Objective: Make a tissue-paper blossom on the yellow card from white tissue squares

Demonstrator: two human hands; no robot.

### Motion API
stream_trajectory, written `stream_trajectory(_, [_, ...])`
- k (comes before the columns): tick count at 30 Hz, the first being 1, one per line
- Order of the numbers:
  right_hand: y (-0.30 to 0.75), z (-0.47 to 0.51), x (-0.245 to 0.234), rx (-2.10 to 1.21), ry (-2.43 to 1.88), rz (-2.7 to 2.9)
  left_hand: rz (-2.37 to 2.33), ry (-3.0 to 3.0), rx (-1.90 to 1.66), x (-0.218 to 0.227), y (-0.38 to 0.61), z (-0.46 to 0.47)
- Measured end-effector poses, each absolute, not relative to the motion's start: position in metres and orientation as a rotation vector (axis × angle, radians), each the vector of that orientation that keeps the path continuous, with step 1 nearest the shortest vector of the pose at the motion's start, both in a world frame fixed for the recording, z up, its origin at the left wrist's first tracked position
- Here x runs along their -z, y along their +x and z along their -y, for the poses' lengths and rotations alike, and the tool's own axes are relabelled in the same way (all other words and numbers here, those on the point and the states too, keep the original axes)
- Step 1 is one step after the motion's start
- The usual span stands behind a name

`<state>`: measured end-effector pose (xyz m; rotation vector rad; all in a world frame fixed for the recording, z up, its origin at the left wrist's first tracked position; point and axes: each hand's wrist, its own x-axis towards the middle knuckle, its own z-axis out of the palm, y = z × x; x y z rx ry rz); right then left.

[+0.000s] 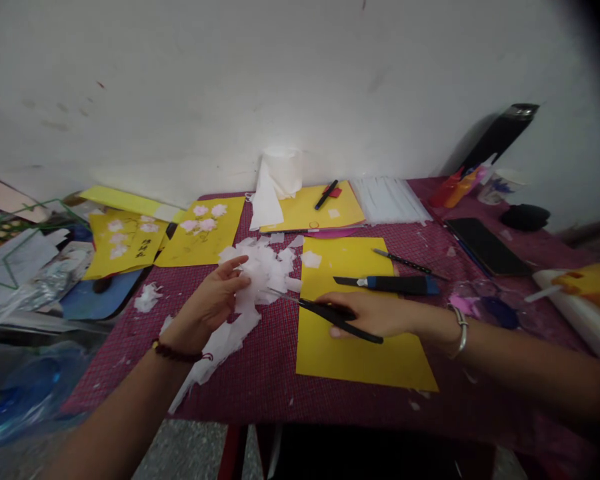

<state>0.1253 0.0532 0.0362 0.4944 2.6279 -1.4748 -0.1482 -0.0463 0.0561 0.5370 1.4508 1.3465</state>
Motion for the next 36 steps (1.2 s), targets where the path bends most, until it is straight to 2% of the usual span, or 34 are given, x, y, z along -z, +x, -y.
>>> stream_trajectory(6, [0.121,-0.051,-0.043,1.336,0.518,-2.679,-1.449,0.653,-1.269,-0.062,-0.139,0.047])
stream_trajectory(13, [0.115,-0.049,-0.039,1.467,0.481,-2.658,-1.509,0.589,-1.207,-0.073,-0.121,0.046])
stream_trajectory(20, [0.109,-0.05,-0.035,1.594,0.455,-2.61,-1.458,0.605,-1.227,-0.061,-0.12,0.045])
stream_trajectory(30, [0.108,-0.051,-0.035,1.573,0.511,-2.629,-1.517,0.736,-1.142,-0.06,-0.122,0.04])
stream_trajectory(36, [0.105,-0.052,-0.03,1.523,0.487,-2.646,-1.538,0.784,-1.235,-0.054,-0.133,0.033])
